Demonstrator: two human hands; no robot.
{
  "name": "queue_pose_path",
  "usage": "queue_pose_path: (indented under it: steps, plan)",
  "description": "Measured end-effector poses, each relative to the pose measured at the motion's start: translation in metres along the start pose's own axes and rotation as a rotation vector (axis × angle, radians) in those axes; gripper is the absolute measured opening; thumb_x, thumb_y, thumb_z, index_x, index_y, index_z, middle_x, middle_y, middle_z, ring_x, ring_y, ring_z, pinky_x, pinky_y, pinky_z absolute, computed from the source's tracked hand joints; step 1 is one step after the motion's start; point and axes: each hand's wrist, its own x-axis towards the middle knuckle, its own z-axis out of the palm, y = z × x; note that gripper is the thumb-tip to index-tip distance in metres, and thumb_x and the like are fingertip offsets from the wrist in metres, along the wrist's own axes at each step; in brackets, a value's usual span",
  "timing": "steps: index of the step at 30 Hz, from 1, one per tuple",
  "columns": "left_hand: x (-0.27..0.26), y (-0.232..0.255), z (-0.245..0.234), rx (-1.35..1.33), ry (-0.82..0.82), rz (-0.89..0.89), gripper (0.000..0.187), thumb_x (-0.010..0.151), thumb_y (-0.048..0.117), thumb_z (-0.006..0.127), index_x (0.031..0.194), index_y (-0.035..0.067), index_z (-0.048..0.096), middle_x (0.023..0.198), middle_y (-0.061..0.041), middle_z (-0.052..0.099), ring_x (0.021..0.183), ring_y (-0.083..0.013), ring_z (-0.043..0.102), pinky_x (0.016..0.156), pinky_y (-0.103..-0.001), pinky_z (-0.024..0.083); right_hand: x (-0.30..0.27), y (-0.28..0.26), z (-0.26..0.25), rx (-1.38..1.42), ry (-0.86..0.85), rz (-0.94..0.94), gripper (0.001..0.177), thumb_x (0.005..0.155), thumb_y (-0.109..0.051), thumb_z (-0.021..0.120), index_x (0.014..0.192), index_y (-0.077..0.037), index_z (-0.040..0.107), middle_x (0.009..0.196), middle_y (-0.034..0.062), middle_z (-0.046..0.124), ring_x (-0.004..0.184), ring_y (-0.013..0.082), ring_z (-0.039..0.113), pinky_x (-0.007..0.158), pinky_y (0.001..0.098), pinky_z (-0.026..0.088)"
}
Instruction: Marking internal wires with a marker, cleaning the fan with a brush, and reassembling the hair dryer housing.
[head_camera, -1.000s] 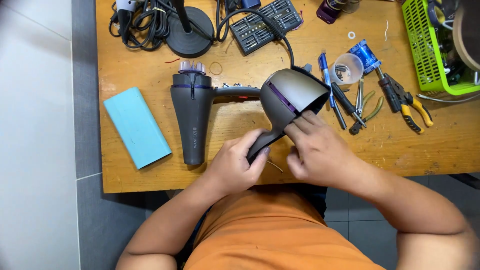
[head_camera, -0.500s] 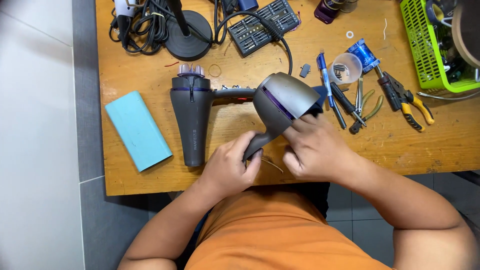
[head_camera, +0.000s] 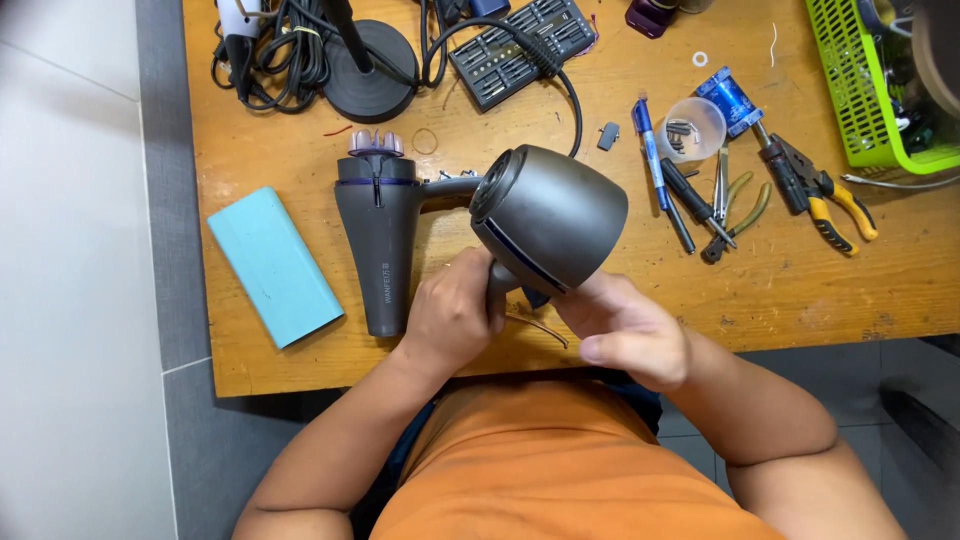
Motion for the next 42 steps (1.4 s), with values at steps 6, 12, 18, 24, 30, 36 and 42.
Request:
queue_pose_path:
  steps: [6,12,18,24,30,36,42]
  plan:
    - [-0.008,-0.005,0.008,-0.002,0.006,-0.017,0.016,0.098,0.011,0.068,0.114,0.010,0.072,0.079,-0.006,0.060,0.070,-0.0326,0.072,0.062,-0.044,0.062,-0.006,-0.010,-0.004,-0.469,-0.053,0.119,0.089,0.089,0.006,0.064,0.175,0.011,0.040,0.179,0.0251,0.049,0.168,0.0386,0.038,0.140,0.0644,0.020]
    - [-0.009,-0.016,-0.009,0.018,-0.040,0.028,0.014,0.090,0.016,0.073,0.102,0.015,0.065,0.080,-0.003,0.056,0.072,-0.0302,0.069,0.065,-0.038,0.062,-0.018,-0.034,0.016,0.132,0.226,0.228,0.064,0.101,-0.011,0.082,0.161,0.006,0.067,0.160,0.0251,0.072,0.149,0.0305,0.067,0.126,0.0437,0.051]
    - [0.037,0.029,-0.060,-0.374,-0.171,-0.422,0.015,0.104,0.013,0.073,0.117,0.006,0.075,0.071,-0.017,0.066,0.066,-0.0419,0.073,0.058,-0.044,0.056,-0.043,-0.050,-0.001,-0.197,0.537,0.114,0.029,0.095,0.014,0.074,0.123,0.019,0.079,0.113,0.0368,0.087,0.112,0.0359,0.087,0.100,0.0475,0.071]
    - [0.041,0.042,-0.064,-0.535,-0.592,-0.741,0.028,0.107,0.039,0.072,0.118,0.014,0.072,0.086,0.003,0.063,0.076,-0.0149,0.059,0.070,-0.035,0.047,-0.042,-0.077,-0.006,-0.672,0.759,-0.349,0.044,0.125,-0.032,0.071,0.155,0.000,0.067,0.153,0.0204,0.072,0.151,0.0417,0.073,0.150,0.0679,0.063]
    - [0.034,0.051,-0.058,-0.417,-0.654,-0.608,0.040,0.104,0.040,0.073,0.133,0.012,0.071,0.074,-0.001,0.071,0.065,-0.0222,0.064,0.069,-0.039,0.051,0.007,-0.094,-0.003,-0.552,0.448,-0.251,0.044,0.136,-0.031,0.055,0.169,-0.002,0.053,0.182,0.0337,0.048,0.183,0.0503,0.047,0.170,0.0785,0.037]
    - [0.012,0.036,-0.049,-0.197,-0.421,-0.285,0.038,0.095,0.021,0.072,0.130,0.008,0.068,0.106,-0.015,0.080,0.090,-0.0438,0.076,0.073,-0.054,0.058,0.017,-0.121,-0.006,-1.159,-0.033,0.186,0.046,0.125,-0.032,0.045,0.160,-0.008,0.061,0.192,0.0367,0.030,0.188,0.0532,0.024,0.158,0.0669,0.017]
    - [0.026,0.043,-0.050,-0.255,-0.451,-0.341,0.035,0.101,0.027,0.071,0.131,0.010,0.070,0.114,-0.013,0.082,0.097,-0.0389,0.078,0.081,-0.051,0.060,0.012,-0.110,-0.006,-1.496,-0.187,0.314,0.070,0.121,-0.044,0.043,0.180,-0.005,0.039,0.193,0.0309,0.019,0.183,0.0525,0.019,0.151,0.0640,0.018]
